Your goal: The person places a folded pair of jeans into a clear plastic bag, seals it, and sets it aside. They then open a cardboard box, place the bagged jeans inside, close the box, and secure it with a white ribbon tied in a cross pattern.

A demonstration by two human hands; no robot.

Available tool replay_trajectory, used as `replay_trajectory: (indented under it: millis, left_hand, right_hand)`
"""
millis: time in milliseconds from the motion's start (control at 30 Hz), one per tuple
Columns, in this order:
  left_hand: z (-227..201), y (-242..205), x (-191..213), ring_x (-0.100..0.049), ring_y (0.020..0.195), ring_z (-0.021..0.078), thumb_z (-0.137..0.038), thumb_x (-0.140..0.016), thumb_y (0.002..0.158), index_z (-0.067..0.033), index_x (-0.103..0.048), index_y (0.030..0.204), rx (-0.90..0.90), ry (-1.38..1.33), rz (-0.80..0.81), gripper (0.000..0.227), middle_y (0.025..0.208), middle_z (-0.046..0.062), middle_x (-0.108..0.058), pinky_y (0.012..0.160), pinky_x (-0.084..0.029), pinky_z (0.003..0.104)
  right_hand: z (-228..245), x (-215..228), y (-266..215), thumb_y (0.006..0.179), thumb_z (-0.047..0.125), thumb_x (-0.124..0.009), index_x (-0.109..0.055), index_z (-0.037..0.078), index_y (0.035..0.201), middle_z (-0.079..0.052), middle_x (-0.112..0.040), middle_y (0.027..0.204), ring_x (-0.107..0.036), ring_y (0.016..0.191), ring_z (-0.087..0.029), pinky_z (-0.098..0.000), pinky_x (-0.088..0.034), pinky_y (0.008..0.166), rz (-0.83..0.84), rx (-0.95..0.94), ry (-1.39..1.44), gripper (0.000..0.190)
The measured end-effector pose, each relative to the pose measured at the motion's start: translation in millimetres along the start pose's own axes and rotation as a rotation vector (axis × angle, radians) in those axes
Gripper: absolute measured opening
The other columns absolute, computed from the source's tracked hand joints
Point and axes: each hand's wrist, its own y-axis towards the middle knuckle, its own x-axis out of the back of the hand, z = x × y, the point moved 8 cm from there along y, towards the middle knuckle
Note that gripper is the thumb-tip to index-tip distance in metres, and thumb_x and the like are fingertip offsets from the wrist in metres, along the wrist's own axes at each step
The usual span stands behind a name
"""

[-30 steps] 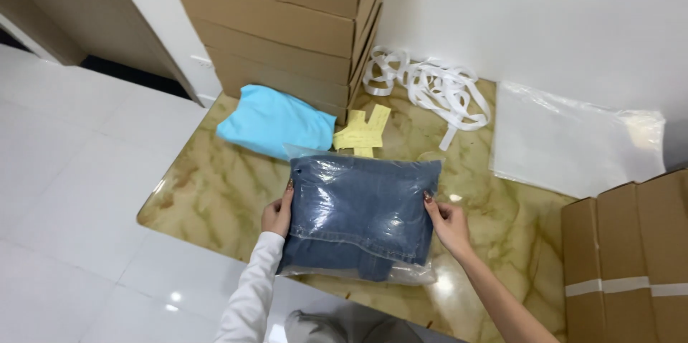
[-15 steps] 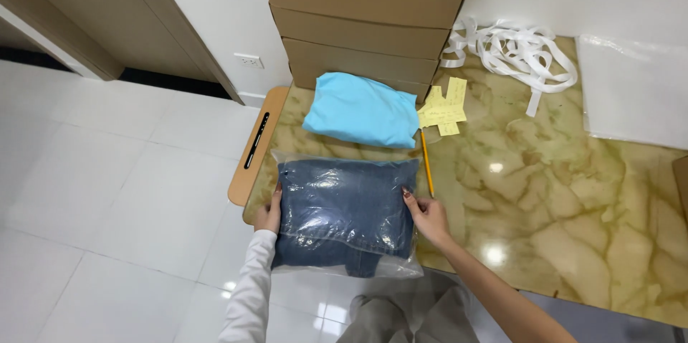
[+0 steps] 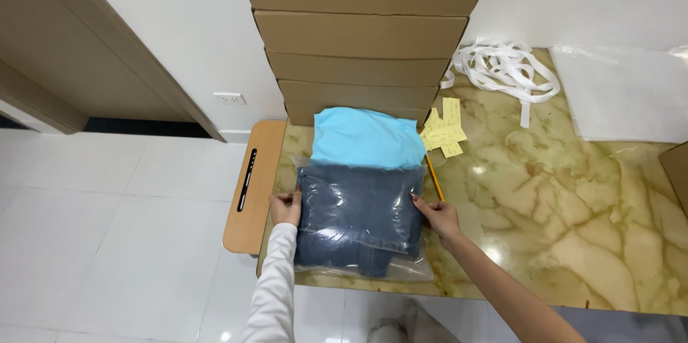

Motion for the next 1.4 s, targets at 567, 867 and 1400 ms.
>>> replay_trajectory:
  millis: [567,867,1400]
  left_hand:
    - [-371,-59,-54,-0.058,0.139,0.0417,0.004,-0.077,0.092,-0.0115,-0.055,0.145,-0.565,-0.624,0.298,0.060,0.149,0.022,-0.062,0.114,-0.056,0.048]
    - [-520,-95,-66,-0.056,0.146,0.0426,-0.005,-0.072,0.100,0.0026,-0.024,0.167,-0.420,-1.036,0.496,0.083,0.164,0.030,-0.045,0.115,-0.053,0.053]
    - [-575,-58,-46,-0.076,0.117,0.0462,-0.034,-0.064,0.107,0.0010,-0.003,0.165,-0.429,-0.998,0.344,0.091,0.126,0.036,-0.069,0.110,-0.058,0.052]
  right_hand:
    - [329,21,-40,0.091,0.008,-0.086,-0.057,0.001,0.150,-0.033,-0.069,0.130,-0.071,0.117,-0.036,-0.0456,-0.059,0.100,0.136,0.627,0.094,0.066]
    - [533,41,-79,0.102,0.015,-0.074,-0.039,0.000,0.160,-0.037,-0.062,0.134,-0.076,0.113,-0.041,-0.0501,-0.069,0.088,0.174,0.757,0.288,0.070]
    - [661,40,-151,0.087,0.082,-0.054,0.007,0.010,0.174,-0.045,-0.016,0.168,-0.036,0.154,-0.060,-0.0685,-0.057,0.102,0.552,0.424,0.286,0.129]
